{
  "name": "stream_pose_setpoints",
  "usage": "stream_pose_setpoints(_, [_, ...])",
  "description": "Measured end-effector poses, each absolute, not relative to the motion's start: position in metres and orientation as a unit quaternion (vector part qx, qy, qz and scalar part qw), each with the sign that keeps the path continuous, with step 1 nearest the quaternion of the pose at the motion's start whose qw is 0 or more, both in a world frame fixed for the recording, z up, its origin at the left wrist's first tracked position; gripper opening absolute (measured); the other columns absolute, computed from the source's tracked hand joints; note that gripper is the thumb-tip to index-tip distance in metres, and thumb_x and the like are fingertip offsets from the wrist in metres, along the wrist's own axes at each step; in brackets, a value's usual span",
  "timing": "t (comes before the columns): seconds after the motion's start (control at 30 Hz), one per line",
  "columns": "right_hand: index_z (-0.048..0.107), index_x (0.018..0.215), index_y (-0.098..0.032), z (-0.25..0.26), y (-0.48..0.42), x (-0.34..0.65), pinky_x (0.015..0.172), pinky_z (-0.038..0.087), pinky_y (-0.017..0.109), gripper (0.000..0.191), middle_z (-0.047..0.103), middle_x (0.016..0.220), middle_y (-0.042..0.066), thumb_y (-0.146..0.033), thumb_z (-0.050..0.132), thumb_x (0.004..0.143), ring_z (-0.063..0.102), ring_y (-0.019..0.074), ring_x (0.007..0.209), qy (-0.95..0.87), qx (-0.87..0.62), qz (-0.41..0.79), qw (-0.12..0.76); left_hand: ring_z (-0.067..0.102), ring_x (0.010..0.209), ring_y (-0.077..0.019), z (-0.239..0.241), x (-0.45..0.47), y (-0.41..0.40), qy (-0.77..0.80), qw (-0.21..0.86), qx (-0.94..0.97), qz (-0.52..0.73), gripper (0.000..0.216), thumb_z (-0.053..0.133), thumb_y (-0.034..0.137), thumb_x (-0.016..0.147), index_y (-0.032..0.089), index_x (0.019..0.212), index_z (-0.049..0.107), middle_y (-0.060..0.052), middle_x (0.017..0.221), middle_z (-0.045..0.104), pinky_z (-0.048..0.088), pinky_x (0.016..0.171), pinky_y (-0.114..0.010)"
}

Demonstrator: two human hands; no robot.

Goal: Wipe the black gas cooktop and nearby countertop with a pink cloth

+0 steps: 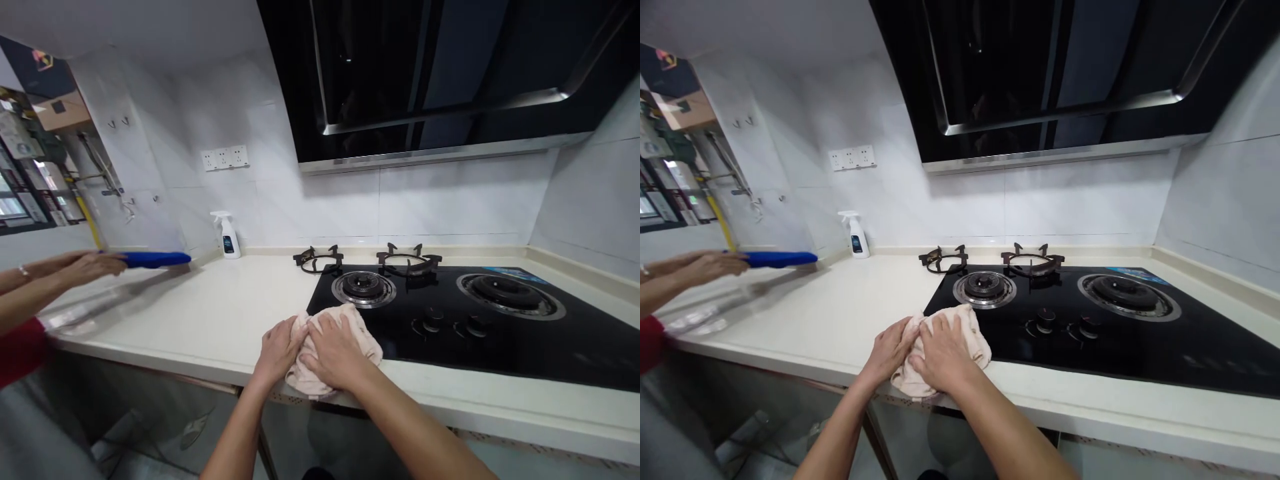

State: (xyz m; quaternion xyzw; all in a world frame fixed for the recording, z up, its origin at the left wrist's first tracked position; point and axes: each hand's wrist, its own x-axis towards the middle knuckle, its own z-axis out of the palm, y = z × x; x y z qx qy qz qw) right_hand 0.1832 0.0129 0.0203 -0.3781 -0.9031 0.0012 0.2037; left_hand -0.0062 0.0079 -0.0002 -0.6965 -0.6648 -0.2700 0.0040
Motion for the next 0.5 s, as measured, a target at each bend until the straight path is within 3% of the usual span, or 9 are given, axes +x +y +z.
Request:
stream_pose_setpoints(0.27, [0.049,0.15,-0.028,0.009,0.018,0.258,0.123,0.018,0.059,0.051,0.049,0.153,0.012,-0.04,0.054,0.1,0.037,0.0284,0.145,-0.905,-0.358,0.022,0.229,0.052,0.14,-0.0281,-0.004,-0.011,0.016,-0.686,0.026,-0.685,-0.243,0.061,0.036,0.052,0.102,0.019,0.154,0.042,-0.014,0.149,0.058,0.036,0.115,-0.049])
stream_pose_setpoints(0.33, [0.053,0.146,-0.03,0.007,0.013,0.293,0.123,0.019,0.057,0.047,0.051,0.151,0.01,-0.036,0.054,0.099,0.04,0.027,0.143,-0.894,-0.372,0.031,0.248,0.052,0.139,-0.0281,-0.003,-0.011,0.016,-0.685,0.035,-0.691,-0.227,0.058,0.035,0.05,0.103,0.021,0.152,0.046,-0.013,0.147,0.059,0.037,0.115,-0.049])
stream_pose_setpoints(0.5, [0.063,0.134,-0.035,0.001,-0.009,0.39,0.113,0.037,0.047,0.039,0.058,0.139,0.005,-0.037,0.059,0.096,0.051,0.0258,0.129,-0.87,-0.418,0.041,0.259,0.047,0.144,-0.0293,-0.002,-0.009,0.014,-0.684,0.064,-0.7,-0.194,0.049,0.045,0.052,0.1,0.028,0.141,0.06,-0.009,0.15,0.058,0.037,0.115,-0.049])
